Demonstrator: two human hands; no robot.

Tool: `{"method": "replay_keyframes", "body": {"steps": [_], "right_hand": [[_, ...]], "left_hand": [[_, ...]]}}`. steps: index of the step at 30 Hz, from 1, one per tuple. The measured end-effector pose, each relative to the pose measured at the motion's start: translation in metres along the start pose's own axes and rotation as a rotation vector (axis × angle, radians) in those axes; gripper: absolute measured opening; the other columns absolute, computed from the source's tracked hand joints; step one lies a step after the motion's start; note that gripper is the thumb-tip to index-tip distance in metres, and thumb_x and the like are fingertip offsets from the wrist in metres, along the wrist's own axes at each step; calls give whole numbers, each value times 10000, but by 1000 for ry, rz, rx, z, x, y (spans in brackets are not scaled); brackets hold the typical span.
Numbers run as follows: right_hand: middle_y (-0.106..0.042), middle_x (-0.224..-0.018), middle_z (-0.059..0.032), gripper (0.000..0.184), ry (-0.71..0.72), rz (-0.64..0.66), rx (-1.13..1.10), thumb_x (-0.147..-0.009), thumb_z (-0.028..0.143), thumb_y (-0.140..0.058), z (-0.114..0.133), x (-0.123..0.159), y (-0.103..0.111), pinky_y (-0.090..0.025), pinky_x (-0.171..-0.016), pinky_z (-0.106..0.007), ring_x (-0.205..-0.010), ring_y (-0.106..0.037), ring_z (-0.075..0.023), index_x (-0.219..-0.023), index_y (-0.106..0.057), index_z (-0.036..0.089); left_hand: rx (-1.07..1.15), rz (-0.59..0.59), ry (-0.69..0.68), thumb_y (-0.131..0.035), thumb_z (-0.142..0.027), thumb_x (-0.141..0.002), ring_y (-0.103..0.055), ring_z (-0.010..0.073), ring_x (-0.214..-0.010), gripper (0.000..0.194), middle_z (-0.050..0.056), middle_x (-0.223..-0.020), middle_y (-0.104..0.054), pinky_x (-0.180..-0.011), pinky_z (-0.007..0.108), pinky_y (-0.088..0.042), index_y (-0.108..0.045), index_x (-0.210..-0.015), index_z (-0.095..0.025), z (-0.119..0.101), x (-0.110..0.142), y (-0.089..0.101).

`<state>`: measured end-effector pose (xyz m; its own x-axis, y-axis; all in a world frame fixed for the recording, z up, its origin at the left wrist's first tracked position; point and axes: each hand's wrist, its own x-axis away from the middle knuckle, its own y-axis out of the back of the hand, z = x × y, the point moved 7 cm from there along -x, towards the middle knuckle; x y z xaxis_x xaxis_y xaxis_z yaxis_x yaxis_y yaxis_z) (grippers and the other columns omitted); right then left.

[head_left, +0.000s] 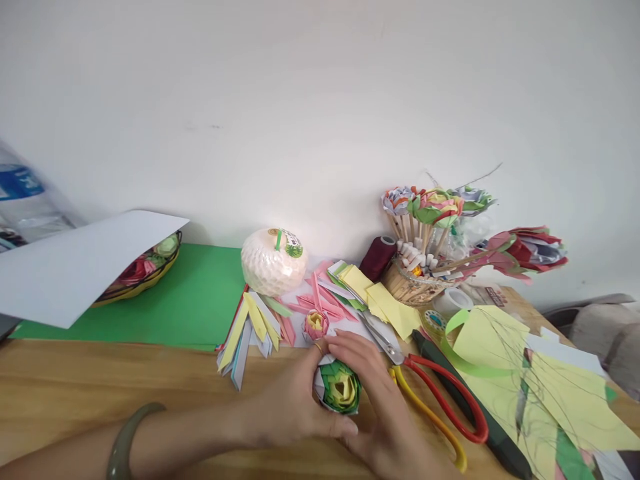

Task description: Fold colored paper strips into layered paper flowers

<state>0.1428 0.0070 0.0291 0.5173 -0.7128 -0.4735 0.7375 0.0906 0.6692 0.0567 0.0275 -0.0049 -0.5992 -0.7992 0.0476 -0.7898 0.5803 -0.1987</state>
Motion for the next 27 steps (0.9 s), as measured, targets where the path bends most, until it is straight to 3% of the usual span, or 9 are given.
{"method": "replay_keyframes", "body": {"steps": [4, 9, 13, 15, 18, 19, 22, 27], "right_hand": [[-559, -1213, -111, 564, 7, 11, -46, -740, 173, -653, 5, -4, 5, -436, -968, -398, -1169, -494, -262, -1249, -417, 234], [-595, -1162, -69, 596, -12, 27, -76, -695, 62, -660, 15, -4, 13, -470, -937, -332, -1114, -541, -207, -1214, -445, 259], [-610, -1102, -62, 557, -201, -16, -32, -649, 83, -699, -6, 25, 22, -519, -861, -327, -1040, -589, -226, -1134, -488, 256], [-605, -1085, -73, 531, -350, -74, 12, -657, 94, -679, -29, 49, 29, -525, -851, -363, -1019, -603, -240, -1125, -479, 246], [-590, -1129, -87, 482, -583, -190, -19, -772, 123, -554, -63, 80, 42, -564, -769, -335, -993, -631, -214, -1207, -387, 243], [-580, -1150, -88, 466, -621, -158, -24, -796, 136, -531, -70, 84, 43, -559, -784, -333, -1018, -621, -210, -1221, -371, 244], [-534, -1210, -91, 470, -600, -134, 94, -793, 133, -523, -75, 82, 51, -493, -902, -390, -1120, -551, -225, -1228, -386, 246], [-502, -1237, -84, 480, -510, -159, 92, -760, 88, -521, -69, 61, 53, -446, -955, -394, -1165, -494, -226, -1193, -387, 245]], "left_hand": [[17, 37, -20, -770, -189, -562, -424, 304, -1223, 706, 149, -1268, -503, -1025, 436, -302, -409, -1166, -138, 1, 0, 0], [11, 118, 25, -777, -198, -564, -343, 299, -1277, 736, 135, -1315, -454, -1051, 430, -240, -396, -1193, -158, 0, 3, -4], [26, 218, 186, -796, -226, -544, -458, 264, -1145, 852, 113, -1226, -493, -961, 409, -329, -314, -1246, -191, 11, 8, -12], [-43, 221, 266, -748, -246, -614, -528, 213, -968, 776, 80, -1056, -550, -872, 381, -381, -300, -1245, -182, 21, 11, -11], [-163, 173, 349, -670, -206, -670, -514, 147, -811, 542, 28, -929, -545, -780, 319, -397, -403, -1141, -172, 37, 12, -6], [-176, 181, 357, -650, -204, -681, -506, 138, -788, 470, 16, -896, -548, -761, 306, -393, -439, -1099, -169, 40, 13, -7], [-160, 200, 381, -619, -233, -686, -496, 125, -732, 297, -6, -815, -552, -722, 285, -385, -512, -955, -164, 44, 13, -9], [-247, 157, 423, -590, -286, -657, -498, 144, -727, 244, 1, -790, -552, -714, 287, -381, -534, -861, -166, 45, 9, -6]]}}
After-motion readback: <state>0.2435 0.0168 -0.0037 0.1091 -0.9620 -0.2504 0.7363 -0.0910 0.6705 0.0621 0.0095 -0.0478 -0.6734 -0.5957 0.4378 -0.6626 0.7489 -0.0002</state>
